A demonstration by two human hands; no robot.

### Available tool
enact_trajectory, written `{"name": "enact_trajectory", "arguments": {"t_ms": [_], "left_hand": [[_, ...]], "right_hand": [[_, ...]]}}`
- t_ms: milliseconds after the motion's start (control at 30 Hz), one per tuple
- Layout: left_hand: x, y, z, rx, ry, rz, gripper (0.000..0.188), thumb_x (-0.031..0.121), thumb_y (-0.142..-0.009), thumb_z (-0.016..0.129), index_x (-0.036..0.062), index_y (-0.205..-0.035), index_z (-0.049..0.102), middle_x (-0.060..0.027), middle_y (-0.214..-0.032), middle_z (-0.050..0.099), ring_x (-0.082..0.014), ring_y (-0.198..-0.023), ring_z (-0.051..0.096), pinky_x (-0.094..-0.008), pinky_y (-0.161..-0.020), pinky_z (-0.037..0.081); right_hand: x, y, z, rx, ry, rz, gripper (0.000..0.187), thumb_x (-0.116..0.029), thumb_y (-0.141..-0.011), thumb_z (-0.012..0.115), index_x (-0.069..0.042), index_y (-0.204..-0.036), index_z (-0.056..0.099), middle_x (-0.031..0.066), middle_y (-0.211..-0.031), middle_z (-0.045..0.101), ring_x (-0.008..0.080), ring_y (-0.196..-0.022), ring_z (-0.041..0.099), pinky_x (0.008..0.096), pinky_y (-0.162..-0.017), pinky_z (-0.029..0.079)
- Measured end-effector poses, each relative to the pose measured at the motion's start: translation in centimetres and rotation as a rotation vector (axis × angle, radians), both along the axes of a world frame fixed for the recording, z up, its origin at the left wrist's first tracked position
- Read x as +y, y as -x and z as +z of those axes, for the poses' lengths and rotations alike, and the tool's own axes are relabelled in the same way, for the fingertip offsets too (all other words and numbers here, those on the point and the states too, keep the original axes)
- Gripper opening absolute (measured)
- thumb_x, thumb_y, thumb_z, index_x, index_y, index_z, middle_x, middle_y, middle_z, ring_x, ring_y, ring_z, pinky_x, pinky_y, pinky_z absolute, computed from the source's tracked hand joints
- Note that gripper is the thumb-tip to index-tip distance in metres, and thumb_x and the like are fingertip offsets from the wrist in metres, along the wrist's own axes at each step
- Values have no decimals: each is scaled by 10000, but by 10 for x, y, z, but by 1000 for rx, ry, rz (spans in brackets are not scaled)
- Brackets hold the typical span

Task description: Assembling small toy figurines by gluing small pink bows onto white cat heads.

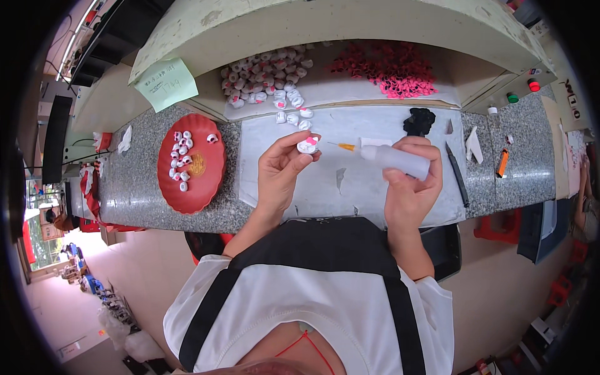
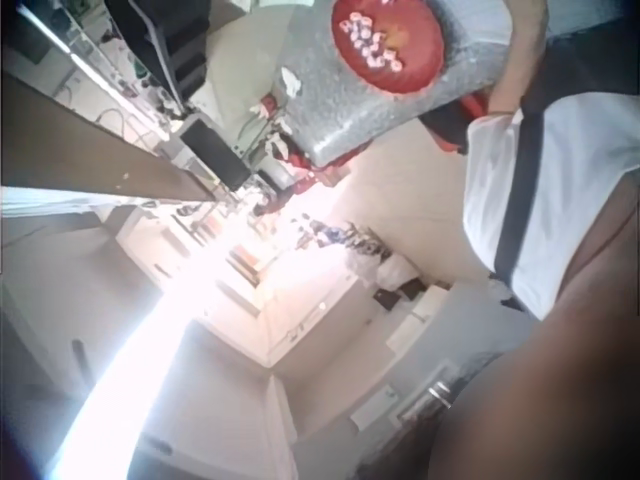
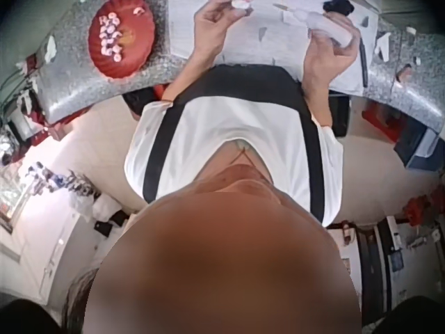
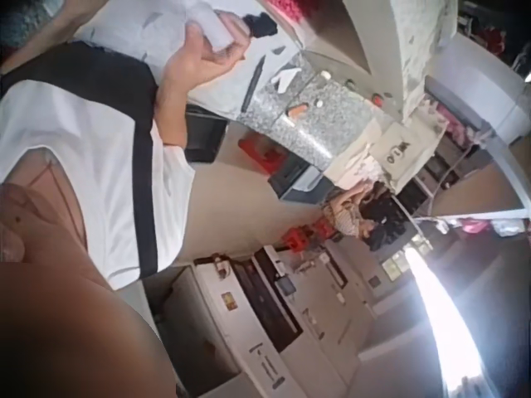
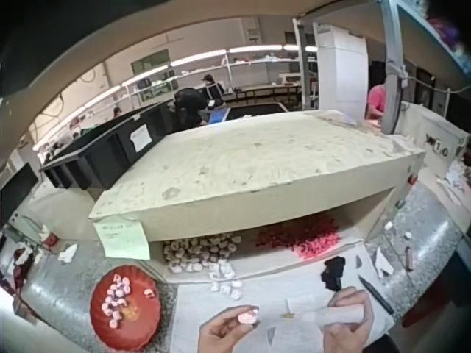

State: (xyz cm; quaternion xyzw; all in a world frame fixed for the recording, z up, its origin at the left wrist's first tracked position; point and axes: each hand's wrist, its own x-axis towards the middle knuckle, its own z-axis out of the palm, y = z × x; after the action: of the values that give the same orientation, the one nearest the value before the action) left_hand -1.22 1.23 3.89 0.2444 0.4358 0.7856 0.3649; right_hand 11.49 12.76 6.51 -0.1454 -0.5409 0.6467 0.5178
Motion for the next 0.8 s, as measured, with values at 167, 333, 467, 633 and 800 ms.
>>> {"name": "enact_trajectory", "arguments": {"t_ms": [167, 333, 467, 633, 800], "left_hand": [[-4, -2, 1, 47, 5, 32, 332, -67, -706, 536, -29, -1025, 452, -92, -951, 505, -125, -878, 502, -234, -768, 427], [-3, -2, 0, 41, 9, 53, 359, -48, -691, 559, -30, -1021, 421, -106, -938, 510, -148, -862, 514, -254, -756, 424], [-4, -1, 0, 31, 25, 30, 360, -52, -686, 563, -31, -1016, 422, -104, -939, 508, -145, -874, 508, -240, -766, 407], [-3, -1, 0, 41, 25, 29, 353, -53, -687, 561, -31, -1012, 423, -103, -933, 508, -145, -872, 508, -244, -768, 408], [-4, -2, -3, 41, 29, 38, 345, -54, -688, 557, -31, -1005, 426, -103, -929, 508, -148, -868, 508, -259, -765, 422]], "right_hand": [[-17, -2, 0, -93, -399, -53, 298, -54, -608, 644, -30, -829, 445, 77, -766, 438, 146, -653, 442, 250, -592, 380], [-18, 0, 1, -119, -594, 43, 435, -14, -528, 730, -48, -867, 460, 94, -824, 449, 141, -610, 493, 226, -520, 417], [-19, 1, 1, -106, -602, 55, 433, -19, -524, 735, -49, -865, 471, 87, -801, 452, 142, -599, 501, 226, -512, 418], [-20, 0, -1, -127, -581, 51, 404, -45, -547, 722, -43, -859, 465, 86, -793, 454, 146, -593, 482, 236, -529, 407], [-20, -2, 0, -150, -587, 56, 374, -71, -575, 703, -35, -851, 453, 89, -793, 449, 151, -588, 457, 249, -545, 395]]}}
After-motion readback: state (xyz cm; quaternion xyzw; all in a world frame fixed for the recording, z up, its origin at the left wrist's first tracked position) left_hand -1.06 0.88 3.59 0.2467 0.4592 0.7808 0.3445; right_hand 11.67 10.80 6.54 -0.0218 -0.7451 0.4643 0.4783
